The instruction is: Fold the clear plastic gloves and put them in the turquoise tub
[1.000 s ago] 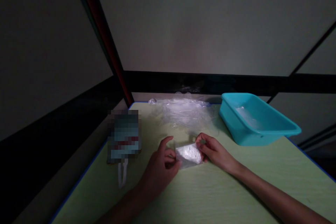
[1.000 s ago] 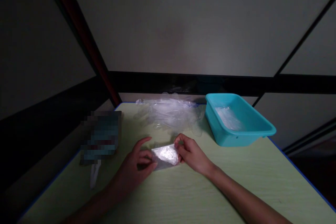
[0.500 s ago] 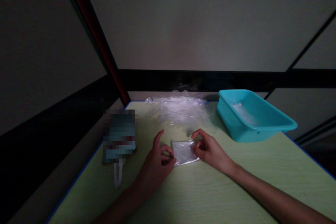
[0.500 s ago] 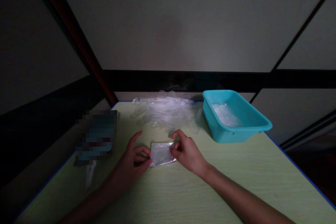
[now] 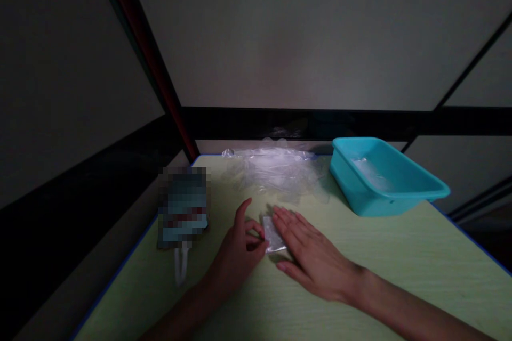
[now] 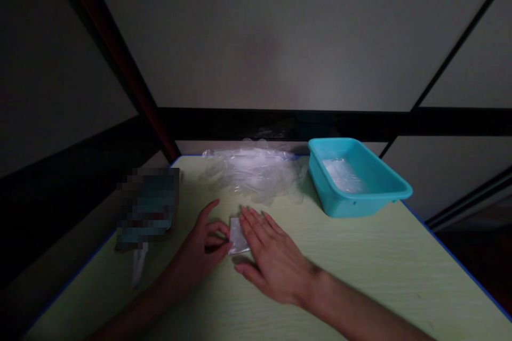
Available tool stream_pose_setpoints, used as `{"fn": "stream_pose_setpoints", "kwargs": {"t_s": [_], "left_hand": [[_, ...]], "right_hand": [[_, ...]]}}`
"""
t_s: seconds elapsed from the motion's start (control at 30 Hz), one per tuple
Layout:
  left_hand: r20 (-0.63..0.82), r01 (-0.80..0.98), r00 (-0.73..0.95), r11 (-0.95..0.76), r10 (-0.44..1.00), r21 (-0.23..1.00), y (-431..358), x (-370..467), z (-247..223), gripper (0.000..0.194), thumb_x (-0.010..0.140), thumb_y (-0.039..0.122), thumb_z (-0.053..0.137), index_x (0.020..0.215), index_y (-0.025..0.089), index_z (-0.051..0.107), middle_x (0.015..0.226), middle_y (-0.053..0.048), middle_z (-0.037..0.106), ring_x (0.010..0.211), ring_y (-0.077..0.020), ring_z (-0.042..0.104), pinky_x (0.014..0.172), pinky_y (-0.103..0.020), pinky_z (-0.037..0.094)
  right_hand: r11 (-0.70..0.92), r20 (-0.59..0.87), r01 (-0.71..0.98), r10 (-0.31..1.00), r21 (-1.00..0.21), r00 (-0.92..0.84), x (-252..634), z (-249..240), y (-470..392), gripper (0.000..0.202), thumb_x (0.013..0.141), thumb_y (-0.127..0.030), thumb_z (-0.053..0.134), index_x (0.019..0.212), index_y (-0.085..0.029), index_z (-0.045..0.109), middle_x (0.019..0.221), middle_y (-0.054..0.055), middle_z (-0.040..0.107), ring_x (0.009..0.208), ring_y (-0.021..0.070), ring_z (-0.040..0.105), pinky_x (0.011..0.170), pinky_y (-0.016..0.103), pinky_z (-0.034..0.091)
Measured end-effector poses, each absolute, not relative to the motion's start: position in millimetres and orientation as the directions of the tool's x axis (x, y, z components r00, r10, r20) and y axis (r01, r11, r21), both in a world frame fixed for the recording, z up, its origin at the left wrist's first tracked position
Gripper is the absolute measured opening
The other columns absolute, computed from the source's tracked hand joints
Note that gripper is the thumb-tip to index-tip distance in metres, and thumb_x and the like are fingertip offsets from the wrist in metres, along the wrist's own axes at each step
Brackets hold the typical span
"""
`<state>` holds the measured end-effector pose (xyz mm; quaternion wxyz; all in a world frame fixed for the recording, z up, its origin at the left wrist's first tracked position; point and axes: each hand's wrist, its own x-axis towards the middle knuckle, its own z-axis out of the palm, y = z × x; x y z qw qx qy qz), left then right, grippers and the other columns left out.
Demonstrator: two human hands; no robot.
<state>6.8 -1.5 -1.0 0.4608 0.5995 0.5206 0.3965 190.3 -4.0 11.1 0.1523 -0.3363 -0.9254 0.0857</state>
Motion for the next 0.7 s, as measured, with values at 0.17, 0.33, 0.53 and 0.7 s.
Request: {"fn": "stream_pose_setpoints", "kwargs": {"t_s": [0.17,0.33,0.53,0.7], "left_hand": [[-0.014,0.256,0.149,-0.025,0.989,0.966,-2.4,6.4,-1.2,0.074,0.065,0.015,0.052,0.129,0.020,0.013,0.077,0.005,0.051,0.053,-0.0089,0.058,0.052,-0.021,0.042],[-0.028,0.250,0.114,-0.001,0.993,0.968,-3.8,8.7,5.1,0.078,0.065,0.013,0.052,0.130,0.020,0.012,0.074,0.007,0.053,0.050,-0.0077,0.055,0.051,-0.020,0.041],[-0.034,0.209,0.062,0.020,0.998,0.978,-4.1,5.7,7.5,0.071,0.068,0.017,0.054,0.128,0.019,0.016,0.077,0.005,0.054,0.047,-0.0086,0.056,0.047,-0.021,0.044],[0.395,0.623,0.186,-0.419,0.899,0.660,-13.6,0.4,4.1,0.041,0.077,0.016,0.047,0.118,0.019,0.039,0.099,-0.007,0.058,0.076,-0.0170,0.062,0.069,-0.031,0.050]], "right_hand": [[0.753,0.083,0.623,0.649,-0.213,-0.756,188.0,8.4,-2.3,0.073,0.088,-0.054,0.030,0.137,-0.001,0.019,0.143,0.018,0.011,0.133,0.0235,0.007,0.109,0.040,0.015],[0.748,0.078,0.624,0.652,-0.224,-0.754,188.6,8.2,-2.9,0.074,0.087,-0.056,0.029,0.137,-0.003,0.021,0.143,0.018,0.013,0.133,0.0229,0.008,0.109,0.040,0.015],[0.752,0.110,0.617,0.651,-0.233,-0.751,188.4,8.4,-3.0,0.070,0.087,-0.053,0.035,0.137,-0.006,0.022,0.143,0.015,0.015,0.133,0.0224,0.010,0.109,0.040,0.017],[0.732,0.155,0.652,0.680,-0.198,-0.716,189.2,9.9,-5.7,0.068,0.088,-0.047,0.037,0.137,-0.004,0.021,0.143,0.015,0.016,0.133,0.0228,0.012,0.108,0.040,0.018]]}}
